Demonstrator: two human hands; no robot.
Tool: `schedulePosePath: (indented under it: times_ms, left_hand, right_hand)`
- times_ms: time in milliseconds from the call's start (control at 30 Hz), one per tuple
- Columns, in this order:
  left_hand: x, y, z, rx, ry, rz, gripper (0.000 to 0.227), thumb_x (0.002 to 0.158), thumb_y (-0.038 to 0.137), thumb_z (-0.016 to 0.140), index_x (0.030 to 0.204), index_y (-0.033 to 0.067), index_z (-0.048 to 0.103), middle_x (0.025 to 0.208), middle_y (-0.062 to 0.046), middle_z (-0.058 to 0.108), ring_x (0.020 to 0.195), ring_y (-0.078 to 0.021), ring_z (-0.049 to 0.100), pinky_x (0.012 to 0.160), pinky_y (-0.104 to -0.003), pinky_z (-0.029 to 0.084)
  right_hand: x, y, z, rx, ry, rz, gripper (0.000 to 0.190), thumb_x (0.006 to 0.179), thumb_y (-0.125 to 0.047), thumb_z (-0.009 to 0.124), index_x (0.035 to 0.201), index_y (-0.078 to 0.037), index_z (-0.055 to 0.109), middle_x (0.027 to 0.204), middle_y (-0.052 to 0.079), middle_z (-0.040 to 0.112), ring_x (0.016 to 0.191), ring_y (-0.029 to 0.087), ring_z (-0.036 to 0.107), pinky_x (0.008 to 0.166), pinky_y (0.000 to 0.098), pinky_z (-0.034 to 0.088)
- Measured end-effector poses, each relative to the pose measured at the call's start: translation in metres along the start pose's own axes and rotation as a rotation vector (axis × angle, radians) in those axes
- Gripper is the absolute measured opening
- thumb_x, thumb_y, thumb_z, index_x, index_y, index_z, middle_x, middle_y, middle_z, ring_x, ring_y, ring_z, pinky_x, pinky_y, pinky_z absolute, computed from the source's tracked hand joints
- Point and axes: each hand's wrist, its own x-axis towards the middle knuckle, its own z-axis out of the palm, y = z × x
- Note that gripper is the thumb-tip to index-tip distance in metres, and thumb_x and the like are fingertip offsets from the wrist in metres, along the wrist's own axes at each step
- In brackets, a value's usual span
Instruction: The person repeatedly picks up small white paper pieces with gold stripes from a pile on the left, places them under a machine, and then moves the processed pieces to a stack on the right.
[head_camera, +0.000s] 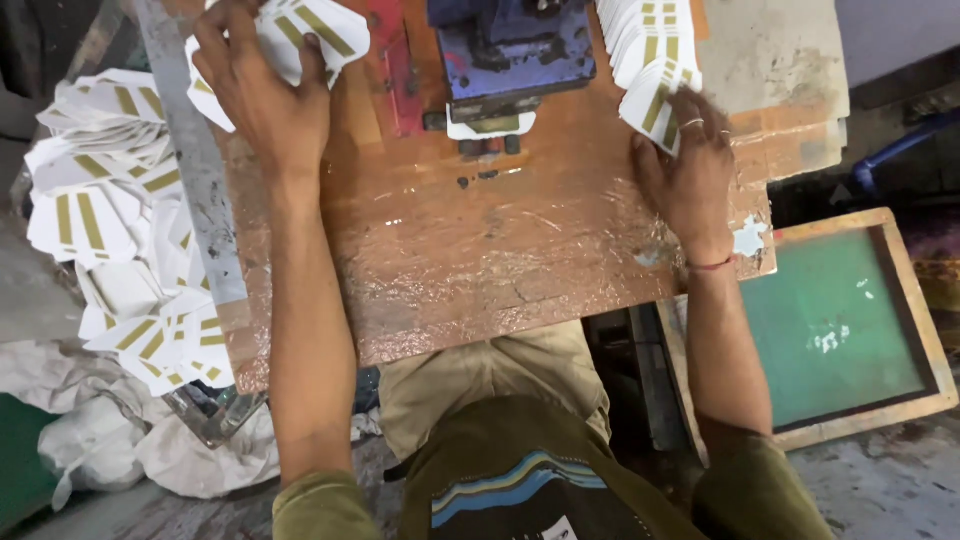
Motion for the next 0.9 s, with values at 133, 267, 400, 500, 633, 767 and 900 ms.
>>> schedulePosePath:
  times_ms: [133, 267, 400, 500, 633, 767, 900]
  left_hand:
    - [0.001, -0.002, 0.0, 0.011, 0.031, 0.026, 0.055, 0.09, 0.005, 0.086, 0.138, 0.0036, 0.059, 0.137, -0.016, 0.053, 0.125, -0.0395, 0.052, 0.108, -0.049, 0.043]
    - [0.004, 0.005, 0.005, -0.138, -0.058, -0.014, 0.048, 0.093, 0.002, 0.08, 0.136, 0.0022, 0.06, 0.125, -0.015, 0.064, 0.107, -0.0315, 0.066, 0.088, -0.04, 0.054]
    - [-0.003, 0.026, 0.015, -0.406, -0.333, -0.027, 0.042, 0.094, 0.002, 0.073, 0.135, 0.0049, 0.065, 0.111, -0.012, 0.073, 0.094, -0.0223, 0.076, 0.074, -0.03, 0.062]
    - [-0.017, 0.014, 0.041, -0.486, -0.505, -0.019, 0.037, 0.097, 0.006, 0.075, 0.132, 0.0061, 0.065, 0.118, -0.013, 0.071, 0.088, -0.0195, 0.078, 0.074, -0.029, 0.063]
    - [-0.01, 0.038, 0.035, -0.454, -0.483, 0.109, 0.041, 0.094, 0.004, 0.076, 0.133, 0.0035, 0.064, 0.12, -0.014, 0.073, 0.088, -0.0199, 0.078, 0.073, -0.032, 0.063]
    - [-0.02, 0.059, 0.04, -0.554, -0.652, -0.109, 0.048, 0.091, -0.001, 0.069, 0.137, 0.0029, 0.059, 0.111, -0.012, 0.074, 0.075, -0.019, 0.077, 0.065, -0.033, 0.063]
    - [-0.042, 0.031, 0.084, -0.513, -0.504, 0.062, 0.041, 0.084, -0.003, 0.069, 0.123, 0.0094, 0.063, 0.098, -0.007, 0.078, 0.07, -0.0159, 0.077, 0.064, -0.032, 0.063]
  right_hand:
    - [-0.007, 0.016, 0.003, 0.078, 0.041, 0.019, 0.021, 0.107, -0.013, 0.07, 0.12, 0.004, 0.069, 0.127, 0.026, 0.07, 0.119, 0.041, 0.069, 0.1, 0.048, 0.057]
    - [0.007, -0.073, -0.033, 0.281, 0.042, 0.14, 0.019, 0.107, -0.013, 0.063, 0.118, 0.0, 0.072, 0.116, 0.019, 0.074, 0.102, 0.035, 0.073, 0.087, 0.0444, 0.057]
    - [-0.034, -0.095, 0.002, 0.111, -0.184, -0.196, 0.036, 0.09, -0.025, 0.076, 0.119, -0.004, 0.073, 0.129, 0.016, 0.071, 0.125, 0.038, 0.062, 0.106, 0.0495, 0.05]
    - [-0.049, -0.106, 0.003, 0.238, -0.246, -0.133, 0.047, 0.099, -0.028, 0.074, 0.136, -0.001, 0.066, 0.145, 0.017, 0.062, 0.139, 0.035, 0.054, 0.121, 0.0516, 0.042]
    - [-0.056, -0.111, 0.004, 0.116, -0.217, -0.203, 0.058, 0.094, -0.033, 0.073, 0.141, -0.001, 0.062, 0.151, 0.02, 0.054, 0.142, 0.04, 0.05, 0.12, 0.0554, 0.038]
    - [-0.069, -0.098, 0.015, 0.082, -0.347, -0.231, 0.08, 0.094, -0.06, 0.058, 0.151, -0.004, 0.052, 0.163, 0.023, 0.035, 0.153, 0.041, 0.03, 0.126, 0.0574, 0.022]
    - [-0.021, -0.085, 0.017, -0.01, -0.414, -0.1, 0.086, 0.1, -0.069, 0.043, 0.159, -0.006, 0.047, 0.169, 0.024, 0.025, 0.157, 0.038, 0.02, 0.127, 0.0574, 0.01]
